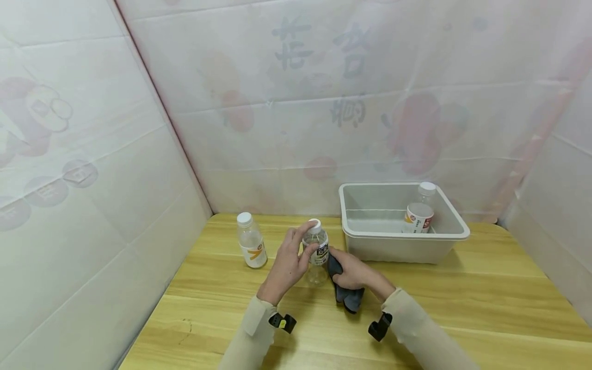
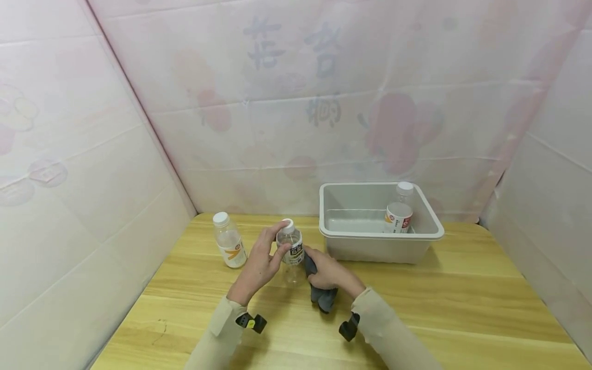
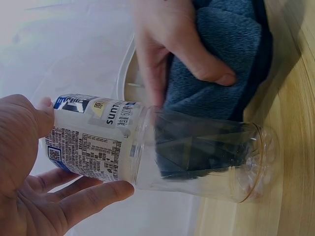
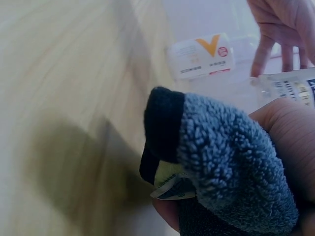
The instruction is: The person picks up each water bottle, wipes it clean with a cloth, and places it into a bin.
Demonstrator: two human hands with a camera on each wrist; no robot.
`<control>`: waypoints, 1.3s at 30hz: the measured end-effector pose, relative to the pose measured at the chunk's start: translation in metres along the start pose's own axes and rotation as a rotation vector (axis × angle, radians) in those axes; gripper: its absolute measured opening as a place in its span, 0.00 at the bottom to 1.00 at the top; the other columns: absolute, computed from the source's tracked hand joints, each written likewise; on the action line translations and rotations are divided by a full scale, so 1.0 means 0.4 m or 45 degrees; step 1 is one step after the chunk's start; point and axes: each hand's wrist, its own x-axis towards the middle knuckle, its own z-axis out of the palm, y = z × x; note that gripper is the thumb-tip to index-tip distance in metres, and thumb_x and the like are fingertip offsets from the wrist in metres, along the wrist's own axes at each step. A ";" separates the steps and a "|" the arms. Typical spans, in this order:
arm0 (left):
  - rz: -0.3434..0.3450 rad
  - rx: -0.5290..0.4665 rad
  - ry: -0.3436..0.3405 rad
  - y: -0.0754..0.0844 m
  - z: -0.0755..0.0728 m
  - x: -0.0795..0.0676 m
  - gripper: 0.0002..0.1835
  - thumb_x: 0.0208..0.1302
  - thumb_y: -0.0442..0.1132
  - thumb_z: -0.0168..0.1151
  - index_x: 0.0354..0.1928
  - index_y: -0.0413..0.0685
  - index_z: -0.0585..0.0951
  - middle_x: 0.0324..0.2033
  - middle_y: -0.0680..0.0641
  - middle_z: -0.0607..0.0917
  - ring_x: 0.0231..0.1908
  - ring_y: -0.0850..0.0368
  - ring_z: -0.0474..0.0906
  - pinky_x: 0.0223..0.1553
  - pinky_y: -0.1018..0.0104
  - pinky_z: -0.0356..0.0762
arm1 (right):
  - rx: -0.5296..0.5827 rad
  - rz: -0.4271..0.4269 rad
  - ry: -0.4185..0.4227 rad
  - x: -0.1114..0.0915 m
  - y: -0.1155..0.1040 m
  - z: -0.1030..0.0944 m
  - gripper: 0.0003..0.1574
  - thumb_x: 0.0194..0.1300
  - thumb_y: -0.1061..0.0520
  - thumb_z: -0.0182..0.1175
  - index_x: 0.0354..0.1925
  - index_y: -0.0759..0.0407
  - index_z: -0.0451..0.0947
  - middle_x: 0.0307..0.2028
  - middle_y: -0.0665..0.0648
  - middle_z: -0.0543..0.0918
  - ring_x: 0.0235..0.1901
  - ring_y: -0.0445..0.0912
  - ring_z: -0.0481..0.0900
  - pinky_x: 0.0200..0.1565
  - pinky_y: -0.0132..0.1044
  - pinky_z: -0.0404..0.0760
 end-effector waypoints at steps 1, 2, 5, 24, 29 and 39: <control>-0.003 -0.003 -0.004 0.000 0.000 0.000 0.29 0.76 0.47 0.56 0.75 0.67 0.63 0.50 0.40 0.77 0.41 0.52 0.78 0.40 0.61 0.78 | -0.003 0.002 -0.005 -0.001 0.002 0.003 0.52 0.55 0.68 0.61 0.77 0.68 0.54 0.69 0.72 0.71 0.68 0.64 0.71 0.66 0.58 0.73; -0.005 -0.008 -0.008 0.000 -0.001 -0.001 0.29 0.76 0.47 0.55 0.75 0.67 0.63 0.51 0.40 0.77 0.41 0.52 0.78 0.40 0.61 0.78 | -0.007 0.002 -0.008 -0.001 0.005 0.006 0.52 0.55 0.68 0.61 0.77 0.69 0.55 0.69 0.72 0.72 0.68 0.64 0.71 0.65 0.58 0.73; -0.004 -0.011 -0.016 0.002 -0.002 -0.001 0.29 0.76 0.47 0.55 0.75 0.67 0.62 0.52 0.39 0.77 0.45 0.51 0.80 0.44 0.58 0.81 | -0.002 0.000 -0.006 -0.003 0.010 0.013 0.52 0.56 0.68 0.61 0.76 0.71 0.55 0.69 0.74 0.71 0.69 0.66 0.70 0.67 0.60 0.72; -0.065 -0.097 -0.037 -0.003 -0.009 0.006 0.27 0.76 0.49 0.55 0.73 0.73 0.65 0.46 0.41 0.69 0.38 0.47 0.70 0.32 0.71 0.75 | -0.049 0.006 0.112 -0.015 -0.009 -0.046 0.50 0.57 0.68 0.60 0.77 0.60 0.58 0.67 0.69 0.75 0.59 0.58 0.78 0.52 0.48 0.78; -0.082 -0.143 -0.056 -0.004 -0.008 0.006 0.26 0.78 0.49 0.53 0.74 0.74 0.65 0.46 0.41 0.69 0.39 0.51 0.71 0.39 0.66 0.85 | -0.051 0.003 0.169 -0.034 -0.042 -0.081 0.51 0.58 0.68 0.60 0.78 0.56 0.58 0.62 0.70 0.77 0.46 0.55 0.79 0.39 0.44 0.75; -0.107 -0.181 -0.080 0.003 -0.010 0.001 0.25 0.80 0.50 0.49 0.75 0.77 0.62 0.52 0.42 0.71 0.47 0.55 0.77 0.44 0.62 0.87 | -0.082 -0.019 0.197 -0.057 -0.075 -0.116 0.52 0.60 0.68 0.60 0.79 0.51 0.55 0.59 0.69 0.79 0.36 0.51 0.76 0.33 0.40 0.72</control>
